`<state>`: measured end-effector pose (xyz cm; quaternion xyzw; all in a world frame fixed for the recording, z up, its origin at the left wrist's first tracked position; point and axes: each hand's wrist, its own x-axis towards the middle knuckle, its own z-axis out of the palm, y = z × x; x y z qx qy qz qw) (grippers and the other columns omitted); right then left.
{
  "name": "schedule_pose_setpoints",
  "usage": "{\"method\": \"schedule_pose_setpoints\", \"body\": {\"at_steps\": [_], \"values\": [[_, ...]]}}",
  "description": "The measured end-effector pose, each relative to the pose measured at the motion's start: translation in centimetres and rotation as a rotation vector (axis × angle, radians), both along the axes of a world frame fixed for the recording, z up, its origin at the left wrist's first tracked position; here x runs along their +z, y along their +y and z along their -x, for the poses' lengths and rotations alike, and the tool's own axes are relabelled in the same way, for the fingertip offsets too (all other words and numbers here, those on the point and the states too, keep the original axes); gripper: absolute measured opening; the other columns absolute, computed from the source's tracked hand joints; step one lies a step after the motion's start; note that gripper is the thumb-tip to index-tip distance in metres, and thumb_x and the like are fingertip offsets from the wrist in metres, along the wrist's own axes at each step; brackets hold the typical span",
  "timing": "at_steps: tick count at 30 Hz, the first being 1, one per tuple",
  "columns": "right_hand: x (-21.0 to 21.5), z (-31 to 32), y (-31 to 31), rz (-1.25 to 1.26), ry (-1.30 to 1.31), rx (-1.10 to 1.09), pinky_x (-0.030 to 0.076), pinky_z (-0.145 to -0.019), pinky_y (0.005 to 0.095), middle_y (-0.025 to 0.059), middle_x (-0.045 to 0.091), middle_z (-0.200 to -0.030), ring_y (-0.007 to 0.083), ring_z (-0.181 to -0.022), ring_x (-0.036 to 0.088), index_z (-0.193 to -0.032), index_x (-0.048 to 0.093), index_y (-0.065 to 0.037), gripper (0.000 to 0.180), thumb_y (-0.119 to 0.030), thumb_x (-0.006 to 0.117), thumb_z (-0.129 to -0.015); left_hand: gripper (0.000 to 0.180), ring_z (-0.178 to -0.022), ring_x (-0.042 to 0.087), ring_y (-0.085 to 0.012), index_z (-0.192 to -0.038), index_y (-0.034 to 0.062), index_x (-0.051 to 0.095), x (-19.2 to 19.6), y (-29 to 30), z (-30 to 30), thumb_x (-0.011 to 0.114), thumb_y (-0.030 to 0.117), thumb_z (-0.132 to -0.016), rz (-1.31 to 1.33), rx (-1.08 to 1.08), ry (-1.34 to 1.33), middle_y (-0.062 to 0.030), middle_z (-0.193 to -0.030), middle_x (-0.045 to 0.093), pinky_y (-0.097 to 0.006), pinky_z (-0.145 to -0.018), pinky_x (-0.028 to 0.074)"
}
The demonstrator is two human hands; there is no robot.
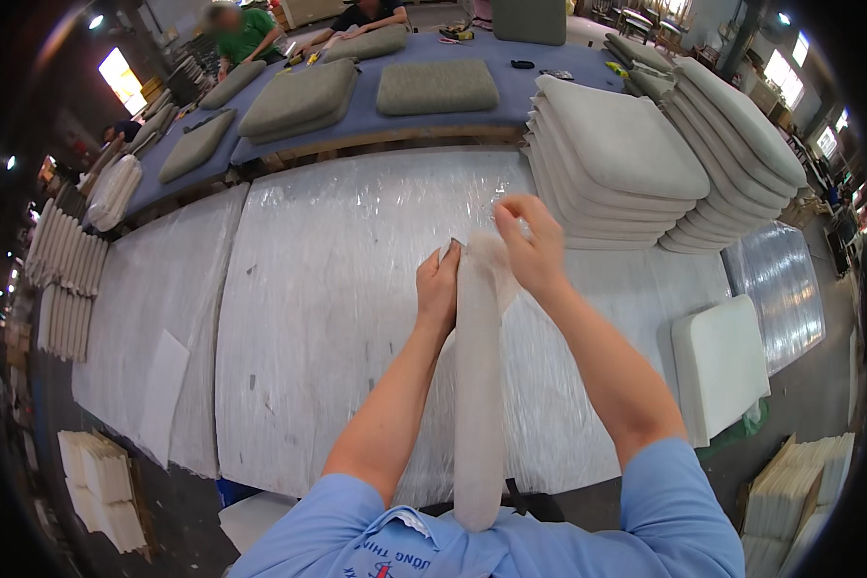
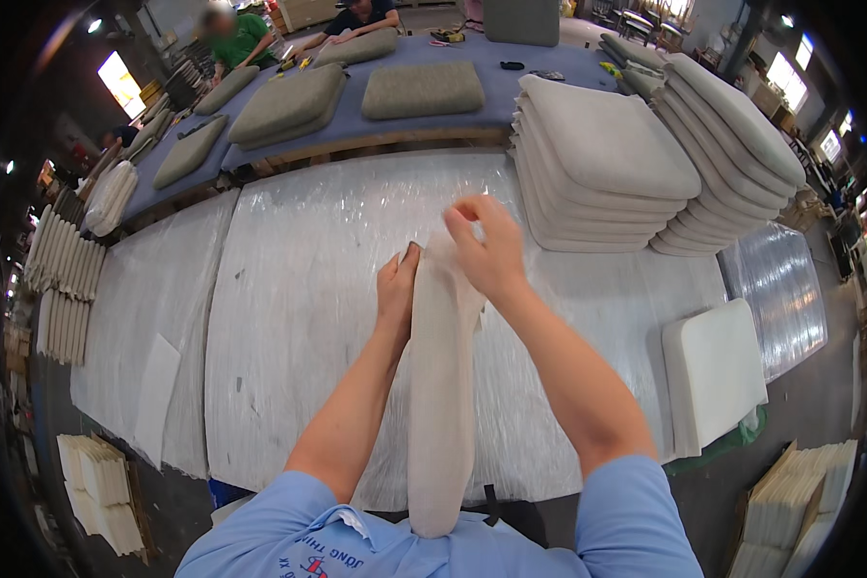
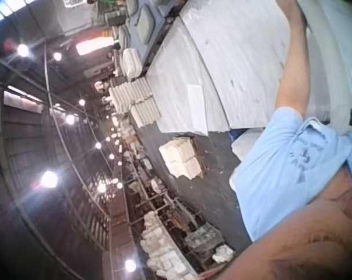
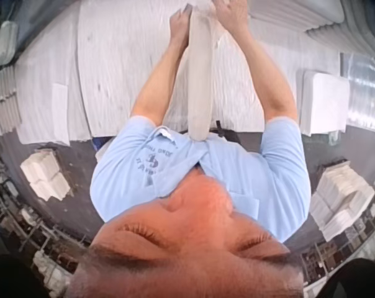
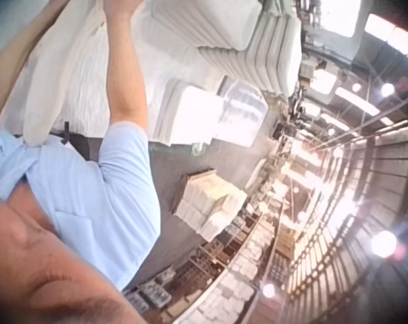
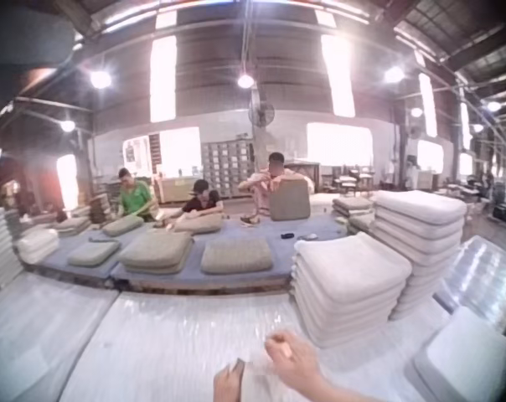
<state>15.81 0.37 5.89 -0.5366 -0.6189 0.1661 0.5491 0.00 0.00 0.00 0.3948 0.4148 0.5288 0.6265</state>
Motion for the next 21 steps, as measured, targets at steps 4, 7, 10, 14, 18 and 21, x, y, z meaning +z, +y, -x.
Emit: {"method": "schedule_pose_setpoints", "body": {"at_steps": [4,7,10,14,18,21], "values": [[1.1,0.4,-13.8,-0.301,-0.156,0.537,0.054,-0.091,0.0454,0.0085,0.071,-0.095,0.0321,-0.095,0.070,-0.097,0.072,-0.006,0.024,-0.029,0.066,-0.101,0.035,-0.069,0.050,-0.0051,-0.086,0.0095,0.065,-0.1,-0.8,-0.2,0.059,0.036,-0.109,0.021,0.027,-0.032,0.0061,-0.078,0.059,-0.024,-0.062,0.041],[0.4,3.7,-18.3,-0.404,-0.183,0.922,0.054,-0.082,0.0428,0.0068,0.063,-0.080,0.0292,-0.080,0.066,-0.086,0.068,-0.006,0.047,-0.051,0.068,-0.097,0.036,-0.069,0.048,-0.0045,-0.083,0.0109,0.064,-0.2,-0.3,-2.3,0.059,0.036,-0.109,-0.007,0.033,-0.048,0.0067,-0.076,0.057,-0.024,-0.061,0.040],[-0.6,2.3,-15.0,-0.408,-0.219,0.884,0.055,-0.081,0.0413,0.0077,0.068,-0.081,0.0271,-0.075,0.068,-0.085,0.070,-0.005,0.059,-0.063,0.062,-0.097,0.038,-0.068,0.044,-0.0040,-0.079,0.0118,0.060,-0.9,-0.1,-3.7,0.059,0.035,-0.109,-0.023,0.045,-0.032,0.0076,-0.074,0.053,-0.025,-0.060,0.037],[-0.9,1.6,-11.7,-0.398,-0.177,0.860,0.051,-0.066,0.0394,0.0050,0.061,-0.069,0.0276,-0.063,0.061,-0.078,0.066,-0.006,0.057,-0.060,0.064,-0.096,0.044,-0.067,0.037,-0.0041,-0.072,0.0114,0.052,-1.4,-0.1,-4.8,0.060,0.033,-0.109,-0.089,0.103,-0.012,0.0084,-0.070,0.046,-0.027,-0.058,0.033],[-0.3,1.5,-8.6,-0.367,-0.141,0.809,0.047,-0.058,0.0383,0.0040,0.058,-0.063,0.0270,-0.057,0.057,-0.073,0.064,-0.008,0.050,-0.053,0.068,-0.094,0.047,-0.065,0.036,-0.0048,-0.069,0.0090,0.051,-2.3,0.6,-5.0,0.060,0.032,-0.108,-0.097,0.147,0.008,0.0082,-0.068,0.045,-0.028,-0.055,0.032],[0.4,1.2,-6.0,-0.268,-0.103,0.768,0.048,-0.057,0.0361,0.0055,0.061,-0.064,0.0274,-0.058,0.060,-0.073,0.066,-0.006,0.048,-0.050,0.068,-0.094,0.048,-0.064,0.035,-0.0054,-0.067,0.0083,0.049,-3.3,1.1,-5.1,0.060,0.031,-0.108,-0.133,0.189,-0.024,0.0070,-0.066,0.045,-0.029,-0.053,0.032]]}}
